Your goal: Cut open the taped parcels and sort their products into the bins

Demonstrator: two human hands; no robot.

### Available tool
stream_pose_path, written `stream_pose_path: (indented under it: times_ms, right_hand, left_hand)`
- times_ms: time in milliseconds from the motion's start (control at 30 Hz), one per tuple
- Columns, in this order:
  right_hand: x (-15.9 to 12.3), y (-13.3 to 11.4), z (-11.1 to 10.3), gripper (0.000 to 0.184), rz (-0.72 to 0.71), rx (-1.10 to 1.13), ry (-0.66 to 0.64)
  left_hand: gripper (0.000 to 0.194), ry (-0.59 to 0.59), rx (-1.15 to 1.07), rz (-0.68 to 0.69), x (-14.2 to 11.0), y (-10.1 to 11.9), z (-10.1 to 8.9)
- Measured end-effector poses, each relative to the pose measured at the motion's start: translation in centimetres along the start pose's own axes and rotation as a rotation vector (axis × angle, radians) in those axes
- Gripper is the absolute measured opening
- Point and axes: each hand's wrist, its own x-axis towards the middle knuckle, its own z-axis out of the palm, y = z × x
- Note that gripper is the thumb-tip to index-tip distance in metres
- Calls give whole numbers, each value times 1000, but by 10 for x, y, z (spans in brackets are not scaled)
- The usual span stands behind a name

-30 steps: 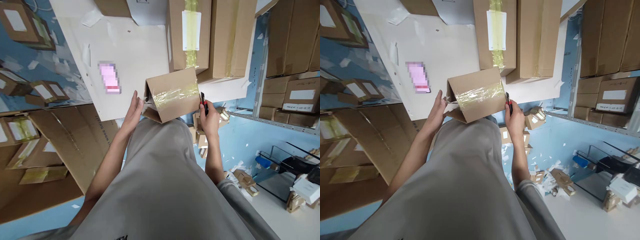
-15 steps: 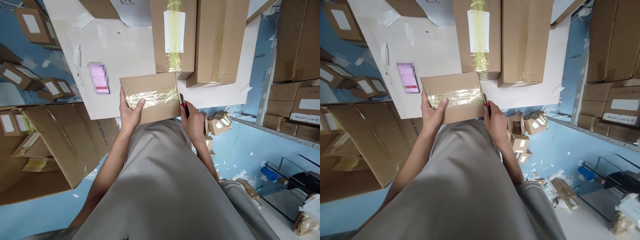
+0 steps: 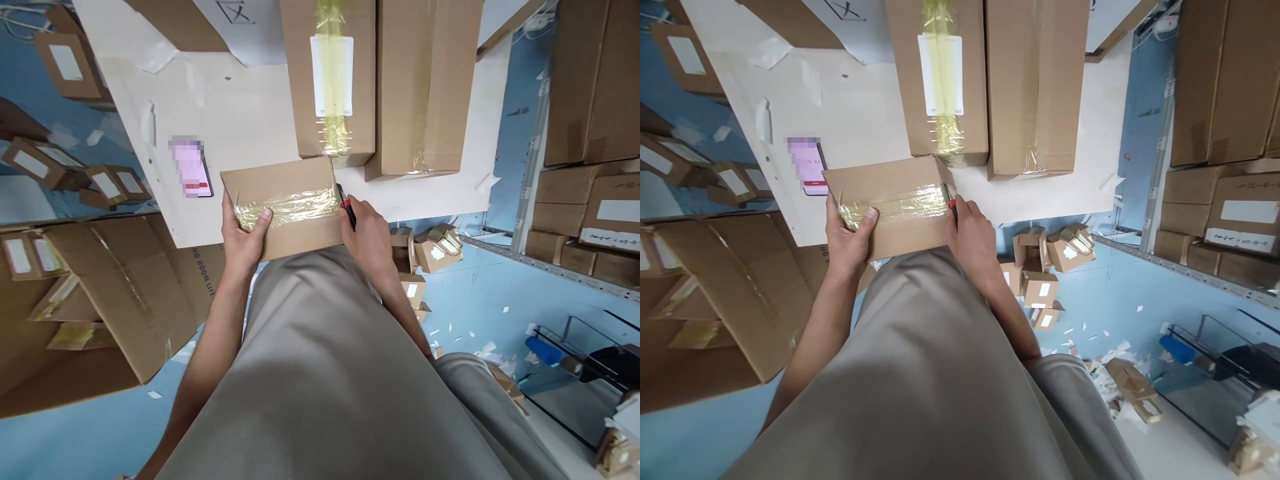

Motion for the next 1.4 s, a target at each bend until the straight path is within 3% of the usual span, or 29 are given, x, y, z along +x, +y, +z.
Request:
stream_pose_path:
  times_ms: [233,433,767,1067,1400]
  right_hand:
    - [-4,-13,4,35,7,-45,-5]
    - [3,-16,-1,41,35,-53,-25]
    - [-24,-42,-21,54,299,-248,-300]
    - [-35,-43,-18,52,324,-302,-331]
    - [-48,-33,-7,55,284,-296,-332]
  left_hand:
    - [105,83,-113,-36,4,-22,-6]
    - [97,107,-152,2,6,-25,-1]
    - [100,103,-100,16,-11,-31,9]
    - [95,74,-77,40,-11,-25,7]
    - [106,72,-82,35,-2,-35,8]
